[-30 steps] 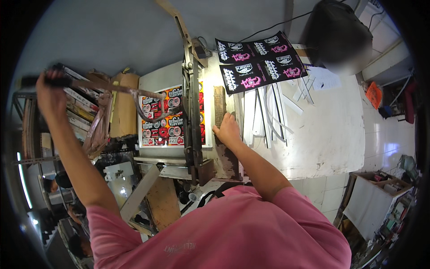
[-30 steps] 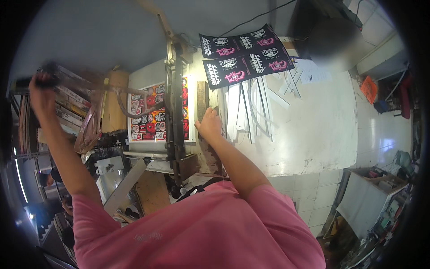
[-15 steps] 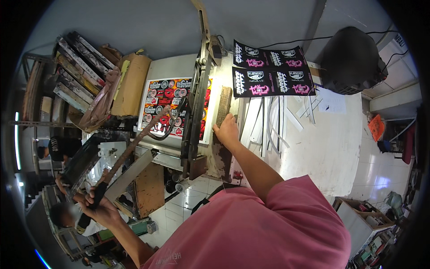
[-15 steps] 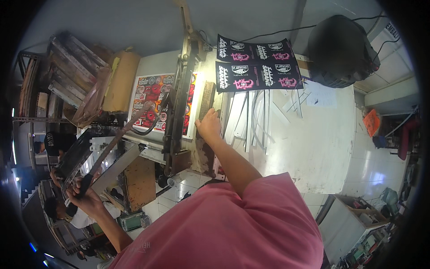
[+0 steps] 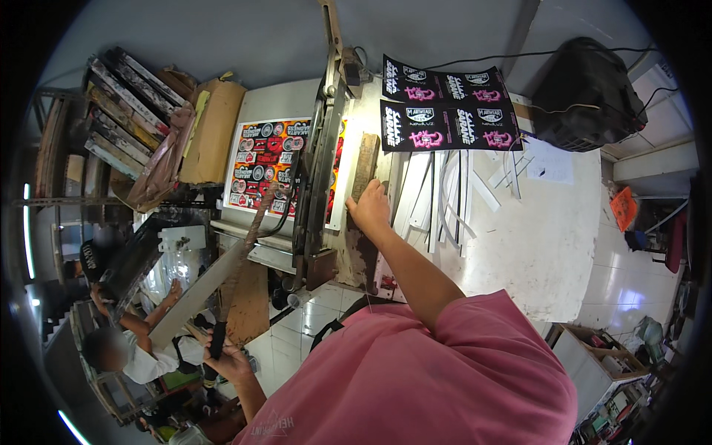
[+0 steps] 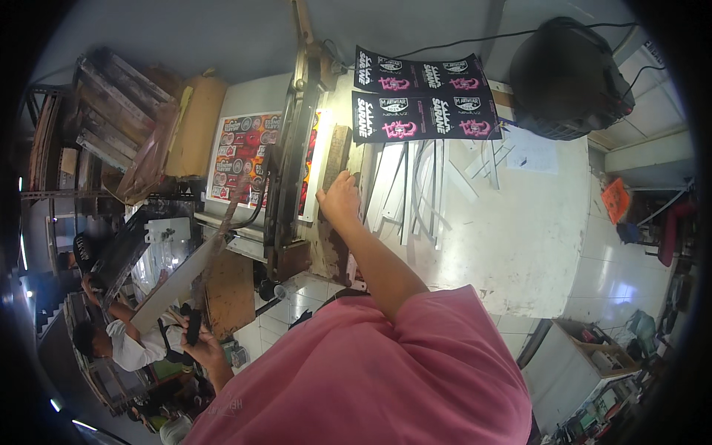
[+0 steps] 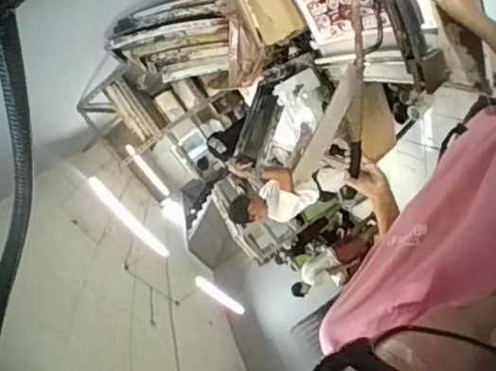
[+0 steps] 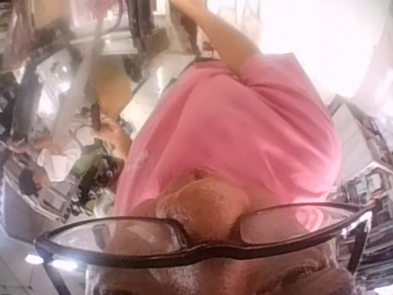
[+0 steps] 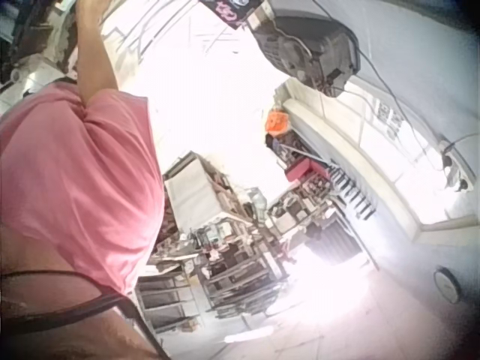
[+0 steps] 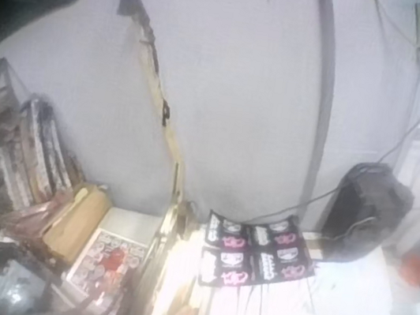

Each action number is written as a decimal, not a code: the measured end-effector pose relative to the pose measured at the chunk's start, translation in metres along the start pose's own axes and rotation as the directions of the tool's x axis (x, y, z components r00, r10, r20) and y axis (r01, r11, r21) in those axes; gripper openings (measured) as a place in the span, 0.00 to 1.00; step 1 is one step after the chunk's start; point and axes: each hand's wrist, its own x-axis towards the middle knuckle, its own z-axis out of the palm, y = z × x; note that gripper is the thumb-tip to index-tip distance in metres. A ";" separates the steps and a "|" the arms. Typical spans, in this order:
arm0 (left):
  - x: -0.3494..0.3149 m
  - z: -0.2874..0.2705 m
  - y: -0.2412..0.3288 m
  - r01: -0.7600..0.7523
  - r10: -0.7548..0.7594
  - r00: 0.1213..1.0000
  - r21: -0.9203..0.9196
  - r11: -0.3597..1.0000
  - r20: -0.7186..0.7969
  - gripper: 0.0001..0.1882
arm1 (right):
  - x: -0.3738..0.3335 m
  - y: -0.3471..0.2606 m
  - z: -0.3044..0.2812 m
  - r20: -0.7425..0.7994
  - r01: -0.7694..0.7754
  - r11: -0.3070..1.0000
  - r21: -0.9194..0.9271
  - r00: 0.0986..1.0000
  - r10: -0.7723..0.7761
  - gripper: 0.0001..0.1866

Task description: The person uses a manual paper cutter to trim sheets of printed stickers, aligning the sheets against the blade and pressing the lever to cut strips of waste material.

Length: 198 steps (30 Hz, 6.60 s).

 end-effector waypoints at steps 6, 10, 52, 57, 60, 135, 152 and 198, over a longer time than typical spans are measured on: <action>-0.013 0.008 -0.008 0.039 -0.034 0.998 0.096 0.995 -0.053 0.19 | 0.000 0.004 0.001 -0.001 0.023 1.000 -0.017 1.000 -0.023 0.39; -0.026 0.054 -0.019 0.192 -0.176 0.977 0.136 0.972 -0.123 0.25 | 0.000 0.006 0.003 -0.038 0.044 0.999 0.000 0.998 -0.044 0.45; 0.522 0.009 -0.302 -0.316 -0.480 0.868 0.886 -0.340 0.126 0.22 | -0.003 -0.005 0.017 -0.145 0.036 0.999 0.021 0.989 -0.032 0.40; 0.523 0.026 -0.312 -0.249 -0.517 0.856 0.887 -0.389 0.014 0.19 | -0.001 -0.009 0.020 -0.111 -0.019 0.999 0.035 0.994 0.023 0.41; 0.520 0.031 -0.308 -0.199 -0.504 0.863 0.902 -0.383 -0.024 0.20 | 0.000 -0.019 0.018 -0.066 -0.055 0.995 0.079 0.996 0.060 0.41; 0.535 0.013 -0.298 -0.050 -0.584 0.803 0.963 -0.264 -0.118 0.16 | 0.006 -0.011 0.021 -0.056 0.074 0.993 0.092 0.996 -0.069 0.39; 0.538 0.010 -0.304 -0.058 -0.527 0.842 0.953 -0.298 -0.114 0.28 | 0.007 0.001 0.031 -0.155 0.141 0.986 0.088 0.980 -0.126 0.38; -0.006 0.095 0.106 -0.082 -0.471 0.842 0.799 -0.596 -0.265 0.27 | -0.005 0.016 0.015 -0.198 0.215 0.975 0.053 0.959 -0.201 0.36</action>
